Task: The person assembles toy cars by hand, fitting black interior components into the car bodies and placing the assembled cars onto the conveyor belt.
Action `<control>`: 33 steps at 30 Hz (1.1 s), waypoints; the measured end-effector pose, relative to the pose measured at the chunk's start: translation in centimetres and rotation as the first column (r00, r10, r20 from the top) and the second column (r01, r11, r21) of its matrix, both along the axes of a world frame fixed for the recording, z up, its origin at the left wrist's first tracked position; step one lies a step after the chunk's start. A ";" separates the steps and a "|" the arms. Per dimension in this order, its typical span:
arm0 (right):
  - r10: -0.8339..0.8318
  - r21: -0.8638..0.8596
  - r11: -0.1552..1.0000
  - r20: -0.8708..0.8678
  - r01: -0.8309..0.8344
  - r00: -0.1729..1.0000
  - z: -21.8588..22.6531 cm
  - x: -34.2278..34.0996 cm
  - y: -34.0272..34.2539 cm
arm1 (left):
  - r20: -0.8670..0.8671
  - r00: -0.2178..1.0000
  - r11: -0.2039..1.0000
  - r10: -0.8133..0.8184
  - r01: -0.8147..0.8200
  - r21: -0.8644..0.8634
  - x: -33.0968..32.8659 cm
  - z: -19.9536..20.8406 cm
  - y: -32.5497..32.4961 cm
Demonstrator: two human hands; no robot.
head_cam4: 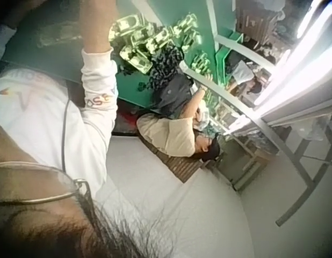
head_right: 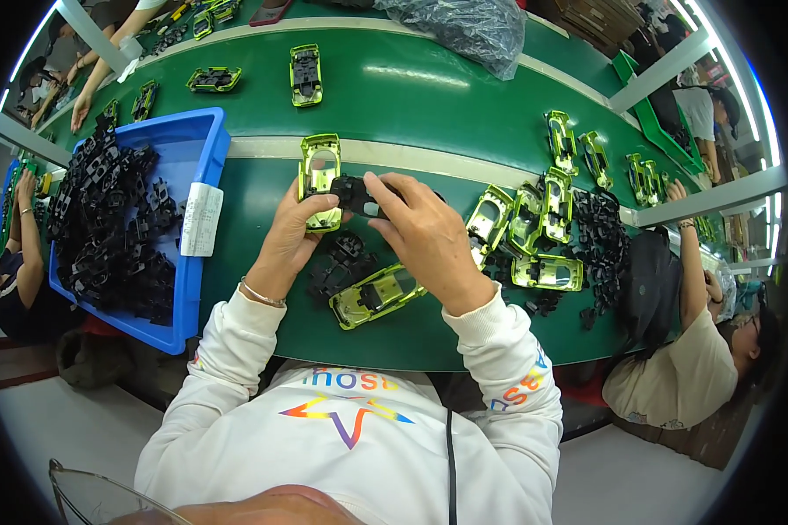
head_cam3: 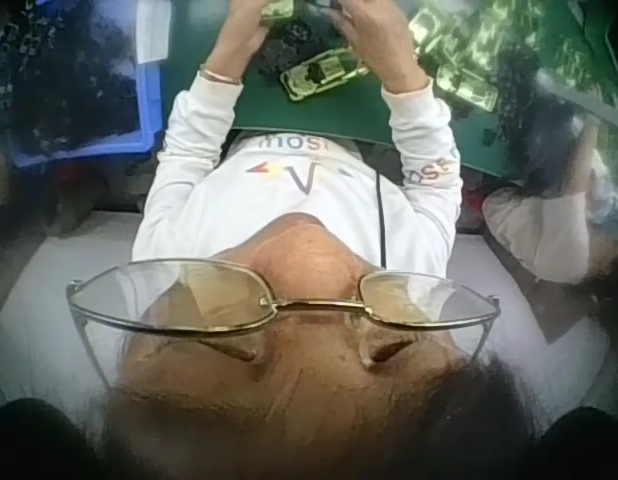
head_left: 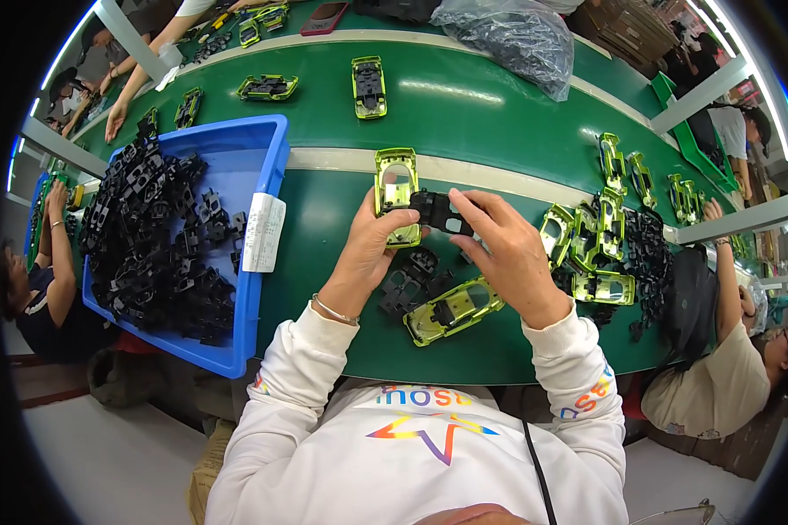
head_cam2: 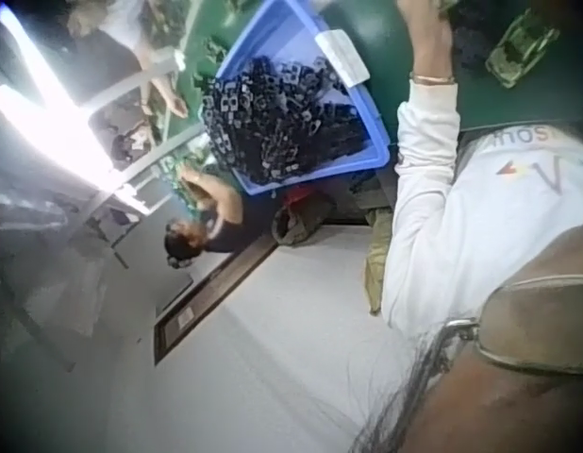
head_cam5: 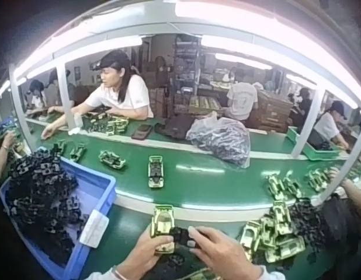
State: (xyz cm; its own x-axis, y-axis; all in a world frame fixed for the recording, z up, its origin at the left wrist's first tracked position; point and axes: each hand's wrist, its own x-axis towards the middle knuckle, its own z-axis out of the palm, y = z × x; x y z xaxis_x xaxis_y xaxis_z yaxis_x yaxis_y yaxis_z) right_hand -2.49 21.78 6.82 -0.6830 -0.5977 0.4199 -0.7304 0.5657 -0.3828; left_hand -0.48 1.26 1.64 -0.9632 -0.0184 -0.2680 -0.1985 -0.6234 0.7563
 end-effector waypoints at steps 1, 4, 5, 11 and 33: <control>-0.009 -0.071 0.997 0.017 0.010 1.000 0.0 0.0 0.0 | -0.041 0.999 0.998 -0.024 0.021 -0.064 0.1 0.1 0.0; -0.037 -0.230 0.972 0.028 0.043 0.999 0.2 0.2 -0.9 | -0.116 0.991 0.988 0.069 -0.051 0.149 0.0 -0.5 0.3; -0.091 -0.269 0.957 0.091 0.113 0.992 0.6 0.5 -1.7 | -0.139 0.987 0.981 0.086 -0.059 0.183 -0.1 -1.3 0.4; -0.233 -0.178 0.956 0.015 0.232 0.972 -0.4 0.7 -5.2 | -0.250 0.952 0.978 0.177 -0.140 0.157 1.0 -0.3 2.5; -0.145 -0.308 0.929 0.207 0.205 0.967 1.1 1.9 -5.7 | -0.305 0.939 0.965 0.162 -0.086 0.249 1.4 -0.3 2.1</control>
